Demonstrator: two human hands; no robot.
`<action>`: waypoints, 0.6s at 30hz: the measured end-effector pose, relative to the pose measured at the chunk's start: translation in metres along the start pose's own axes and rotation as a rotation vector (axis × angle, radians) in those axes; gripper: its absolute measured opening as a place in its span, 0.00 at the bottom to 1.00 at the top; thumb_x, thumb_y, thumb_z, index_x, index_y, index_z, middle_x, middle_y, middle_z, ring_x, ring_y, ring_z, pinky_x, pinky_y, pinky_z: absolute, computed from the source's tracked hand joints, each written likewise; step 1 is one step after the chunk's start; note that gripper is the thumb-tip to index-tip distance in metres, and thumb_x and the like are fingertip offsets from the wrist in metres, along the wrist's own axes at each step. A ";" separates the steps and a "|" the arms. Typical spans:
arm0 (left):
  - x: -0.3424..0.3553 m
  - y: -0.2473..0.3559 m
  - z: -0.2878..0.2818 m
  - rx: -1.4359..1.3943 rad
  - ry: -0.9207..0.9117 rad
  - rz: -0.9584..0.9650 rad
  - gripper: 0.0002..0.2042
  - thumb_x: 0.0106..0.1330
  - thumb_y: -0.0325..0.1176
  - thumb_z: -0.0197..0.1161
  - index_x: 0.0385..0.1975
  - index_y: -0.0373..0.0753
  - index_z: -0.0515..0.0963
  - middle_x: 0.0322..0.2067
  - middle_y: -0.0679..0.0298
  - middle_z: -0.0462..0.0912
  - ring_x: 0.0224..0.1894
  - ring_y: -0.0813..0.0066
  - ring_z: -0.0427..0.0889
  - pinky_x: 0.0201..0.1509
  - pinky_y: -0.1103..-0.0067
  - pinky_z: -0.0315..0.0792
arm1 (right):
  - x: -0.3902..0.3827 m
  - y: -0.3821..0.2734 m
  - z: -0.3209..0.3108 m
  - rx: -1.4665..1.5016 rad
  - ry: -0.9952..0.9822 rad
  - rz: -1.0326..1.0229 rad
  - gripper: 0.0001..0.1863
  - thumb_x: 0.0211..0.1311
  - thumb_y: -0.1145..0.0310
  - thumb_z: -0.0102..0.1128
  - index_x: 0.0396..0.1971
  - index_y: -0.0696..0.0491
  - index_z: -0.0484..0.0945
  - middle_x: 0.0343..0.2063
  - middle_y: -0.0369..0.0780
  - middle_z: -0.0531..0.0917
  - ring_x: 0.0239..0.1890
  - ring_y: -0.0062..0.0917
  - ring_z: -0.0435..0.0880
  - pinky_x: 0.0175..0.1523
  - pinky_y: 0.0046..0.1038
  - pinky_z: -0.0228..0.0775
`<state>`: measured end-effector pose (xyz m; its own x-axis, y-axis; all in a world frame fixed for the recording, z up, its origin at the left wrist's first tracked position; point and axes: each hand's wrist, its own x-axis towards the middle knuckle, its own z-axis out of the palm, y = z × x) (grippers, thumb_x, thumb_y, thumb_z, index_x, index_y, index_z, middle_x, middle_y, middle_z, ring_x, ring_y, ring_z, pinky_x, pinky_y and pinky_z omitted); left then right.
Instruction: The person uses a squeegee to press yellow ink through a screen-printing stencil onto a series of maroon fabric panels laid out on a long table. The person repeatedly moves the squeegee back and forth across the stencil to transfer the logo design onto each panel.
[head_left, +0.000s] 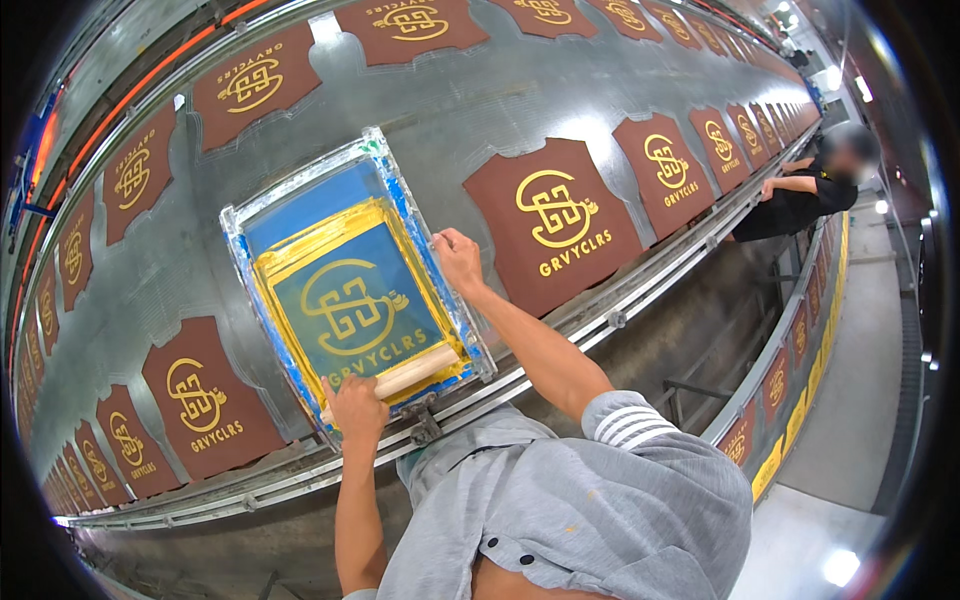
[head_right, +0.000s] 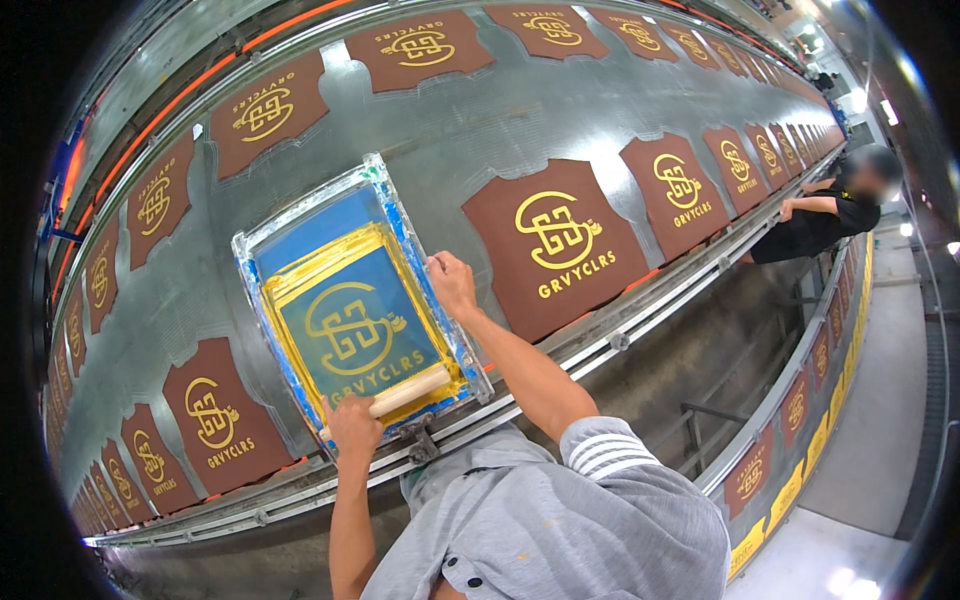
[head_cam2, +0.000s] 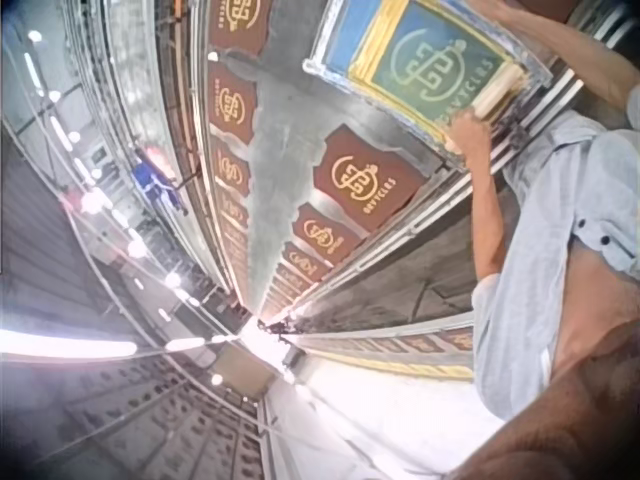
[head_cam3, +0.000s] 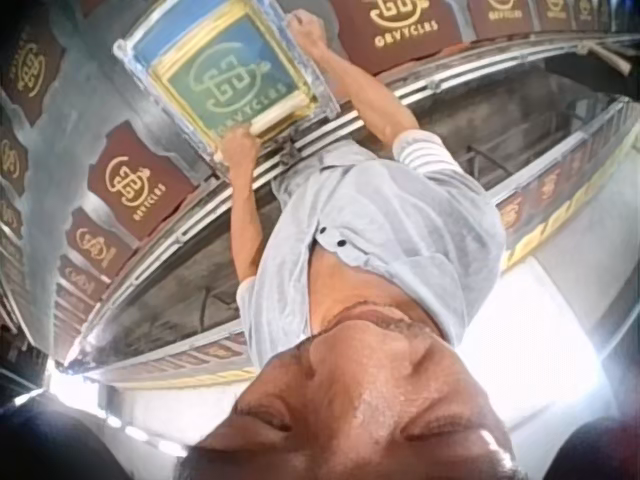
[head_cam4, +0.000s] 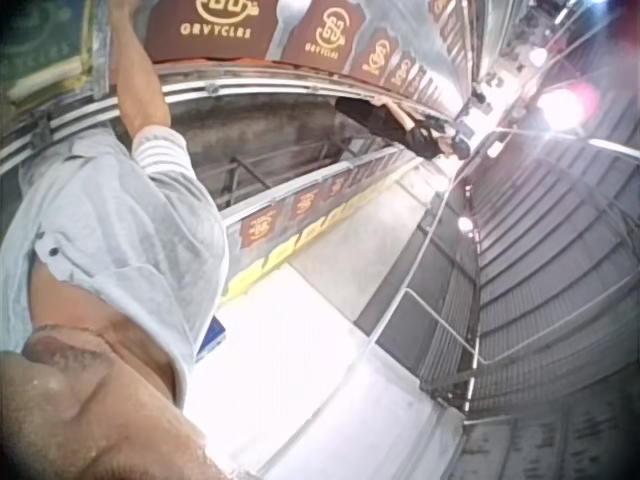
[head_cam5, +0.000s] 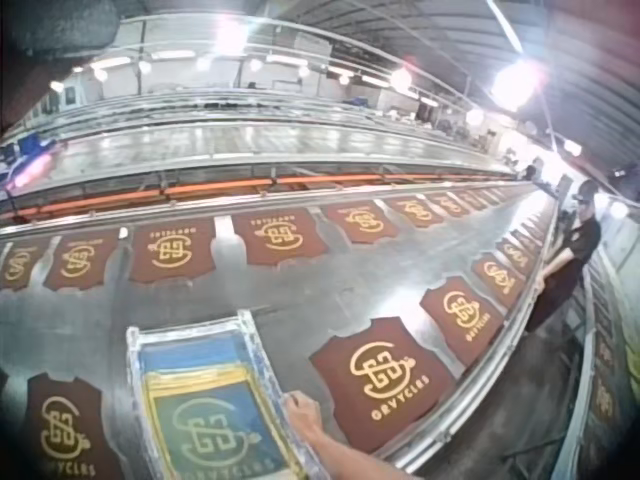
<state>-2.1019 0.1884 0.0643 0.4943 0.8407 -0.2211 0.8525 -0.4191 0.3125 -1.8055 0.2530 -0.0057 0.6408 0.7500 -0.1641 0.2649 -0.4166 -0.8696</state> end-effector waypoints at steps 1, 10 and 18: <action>0.000 -0.002 0.001 -0.019 0.020 0.012 0.12 0.45 0.22 0.61 0.29 0.40 0.86 0.33 0.58 0.86 0.45 0.57 0.82 0.68 0.47 0.57 | 0.001 0.000 0.003 -0.010 -0.007 0.010 0.17 0.66 0.56 0.54 0.38 0.55 0.83 0.29 0.48 0.85 0.34 0.41 0.85 0.39 0.39 0.72; -0.026 0.003 0.028 -0.054 0.231 0.066 0.13 0.47 0.21 0.61 0.34 0.36 0.83 0.34 0.56 0.84 0.43 0.55 0.82 0.50 0.66 0.74 | 0.003 -0.013 0.009 -0.204 -0.019 0.106 0.19 0.68 0.54 0.51 0.42 0.53 0.82 0.37 0.48 0.85 0.44 0.45 0.83 0.49 0.43 0.72; 0.019 -0.007 -0.020 -0.010 -0.016 -0.058 0.08 0.49 0.26 0.62 0.28 0.40 0.85 0.27 0.52 0.85 0.31 0.49 0.84 0.37 0.60 0.77 | -0.035 -0.073 -0.006 -0.537 -0.353 -0.496 0.19 0.66 0.50 0.57 0.46 0.47 0.83 0.47 0.42 0.83 0.55 0.39 0.79 0.57 0.42 0.70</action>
<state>-2.1020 0.2141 0.0769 0.4471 0.8577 -0.2539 0.8779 -0.3664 0.3082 -1.8426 0.2538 0.0663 0.1172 0.9925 -0.0334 0.8257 -0.1161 -0.5521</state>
